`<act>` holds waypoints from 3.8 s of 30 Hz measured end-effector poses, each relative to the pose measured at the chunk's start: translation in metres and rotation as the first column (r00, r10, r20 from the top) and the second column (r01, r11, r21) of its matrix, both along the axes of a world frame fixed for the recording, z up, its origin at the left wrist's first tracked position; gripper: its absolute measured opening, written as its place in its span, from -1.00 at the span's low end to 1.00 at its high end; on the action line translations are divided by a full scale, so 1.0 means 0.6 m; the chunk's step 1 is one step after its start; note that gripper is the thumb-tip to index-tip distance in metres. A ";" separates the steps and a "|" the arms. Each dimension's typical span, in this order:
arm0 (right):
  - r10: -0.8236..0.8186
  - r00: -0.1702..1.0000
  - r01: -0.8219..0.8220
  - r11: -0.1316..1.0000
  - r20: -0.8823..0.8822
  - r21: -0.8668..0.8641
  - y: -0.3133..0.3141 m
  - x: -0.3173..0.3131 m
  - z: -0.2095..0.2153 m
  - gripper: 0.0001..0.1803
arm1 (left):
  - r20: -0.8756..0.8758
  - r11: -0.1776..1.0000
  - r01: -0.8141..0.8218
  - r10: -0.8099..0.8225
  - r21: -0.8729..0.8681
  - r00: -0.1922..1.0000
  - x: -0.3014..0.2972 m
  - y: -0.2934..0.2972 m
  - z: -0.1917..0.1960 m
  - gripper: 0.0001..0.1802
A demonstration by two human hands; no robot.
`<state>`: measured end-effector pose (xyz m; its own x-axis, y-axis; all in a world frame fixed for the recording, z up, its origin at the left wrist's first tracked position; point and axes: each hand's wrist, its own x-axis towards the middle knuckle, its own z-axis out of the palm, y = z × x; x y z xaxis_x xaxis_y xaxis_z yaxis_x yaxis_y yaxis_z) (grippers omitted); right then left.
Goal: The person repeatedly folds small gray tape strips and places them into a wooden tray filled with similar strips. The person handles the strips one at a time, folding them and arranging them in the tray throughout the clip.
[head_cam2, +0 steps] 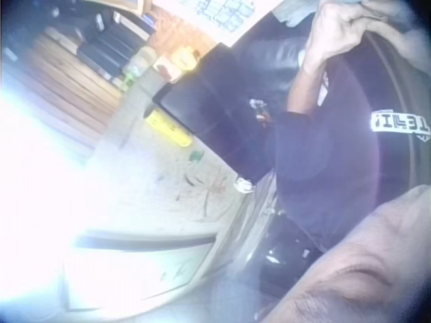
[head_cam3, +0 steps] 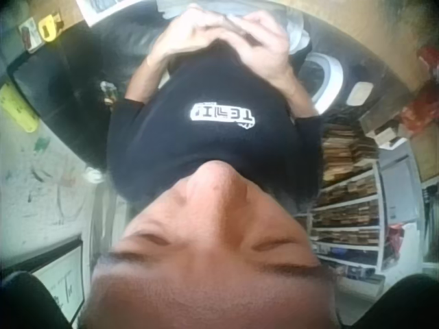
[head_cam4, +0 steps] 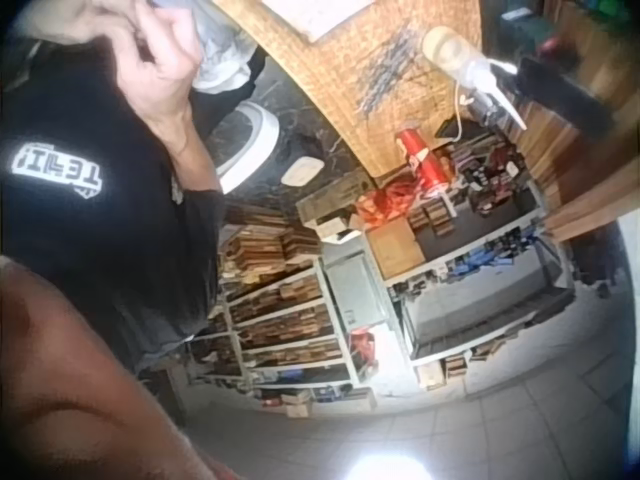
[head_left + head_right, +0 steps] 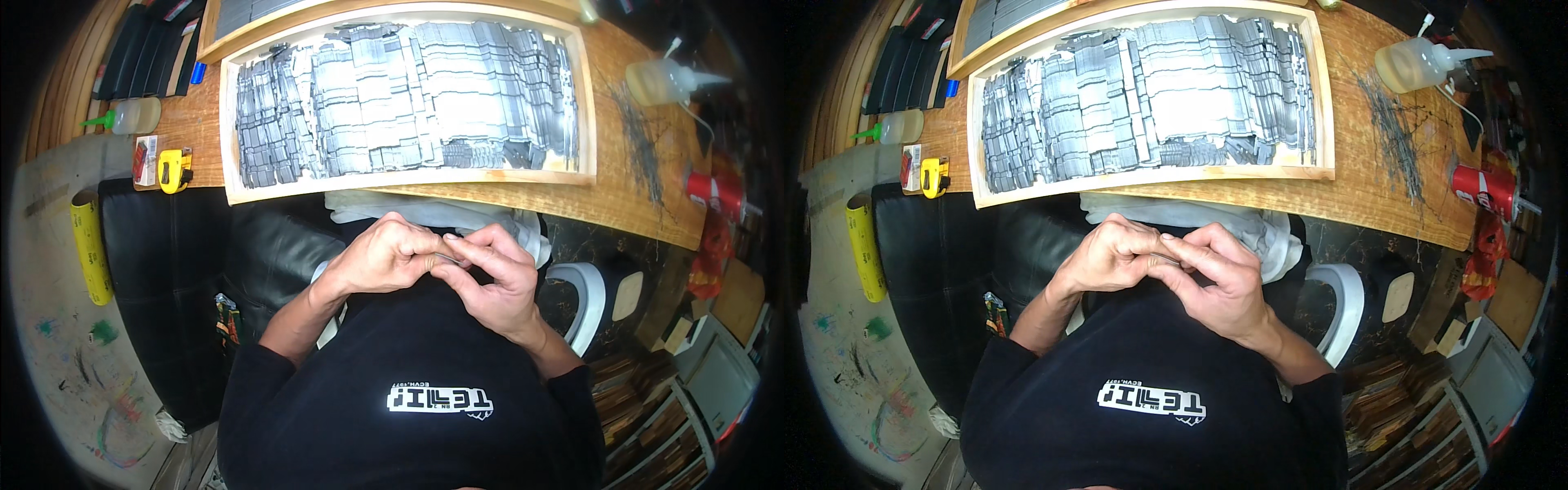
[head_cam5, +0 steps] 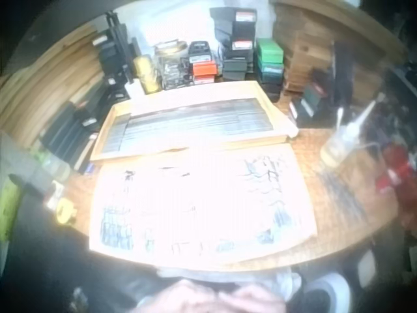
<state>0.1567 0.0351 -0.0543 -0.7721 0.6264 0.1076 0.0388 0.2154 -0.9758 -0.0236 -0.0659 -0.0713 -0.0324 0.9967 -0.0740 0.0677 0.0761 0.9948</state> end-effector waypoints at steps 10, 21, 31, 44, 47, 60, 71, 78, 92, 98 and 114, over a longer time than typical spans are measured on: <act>-0.013 0.999 0.013 1.000 0.040 0.013 0.000 0.001 -0.007 -0.70 | -0.047 0.999 0.049 -0.050 -0.011 0.998 -0.002 -0.008 -0.021 -0.75; -0.030 0.999 0.030 0.999 -0.012 0.012 0.000 -0.003 -0.011 -0.75 | -0.053 0.997 0.056 -0.059 -0.050 0.997 0.001 -0.007 -0.017 -0.79; -0.023 1.000 0.023 0.999 -0.017 0.040 0.001 -0.002 -0.010 -0.76 | -0.042 1.000 -0.006 0.007 0.028 0.999 0.007 -0.005 -0.013 -0.89; 0.177 0.935 -0.071 0.942 0.308 -0.327 0.029 0.052 -0.011 -0.60 | 0.403 0.853 -0.489 0.519 -0.184 0.754 0.060 0.010 0.039 -0.87; 0.131 0.952 -0.044 0.953 0.275 -0.299 0.021 0.061 -0.027 -0.63 | 0.428 0.867 -0.492 0.474 -0.075 0.769 0.068 0.009 0.027 -0.88; -0.072 0.978 0.124 0.957 0.197 -0.263 -0.018 0.121 -0.077 -0.69 | 0.226 0.965 -0.250 0.227 0.076 0.947 0.106 0.014 -0.005 -0.77; -0.178 0.962 0.187 0.982 0.205 -0.023 -0.029 0.171 -0.109 -0.64 | 0.250 0.977 -0.203 0.182 0.062 0.951 0.146 0.031 -0.035 -0.87; -0.186 0.957 0.195 0.981 0.223 -0.017 -0.025 0.187 -0.112 -0.63 | 0.233 0.991 -0.132 0.121 0.032 0.965 0.154 0.036 -0.029 -0.75; -0.141 0.976 0.216 0.692 0.165 -0.689 0.044 0.189 -0.102 -0.60 | 0.419 0.971 -0.170 0.227 -0.169 0.879 0.149 0.068 -0.067 -0.45; -0.004 0.963 0.221 0.591 0.271 -0.776 -0.006 0.197 -0.060 -0.64 | 0.574 0.918 -0.186 0.367 -0.350 0.732 0.160 0.094 -0.021 -0.33; -0.075 0.981 0.194 0.489 0.180 -0.851 -0.038 0.164 -0.049 -0.66 | 0.588 0.848 0.071 0.301 -0.525 0.751 0.108 0.093 -0.034 -0.74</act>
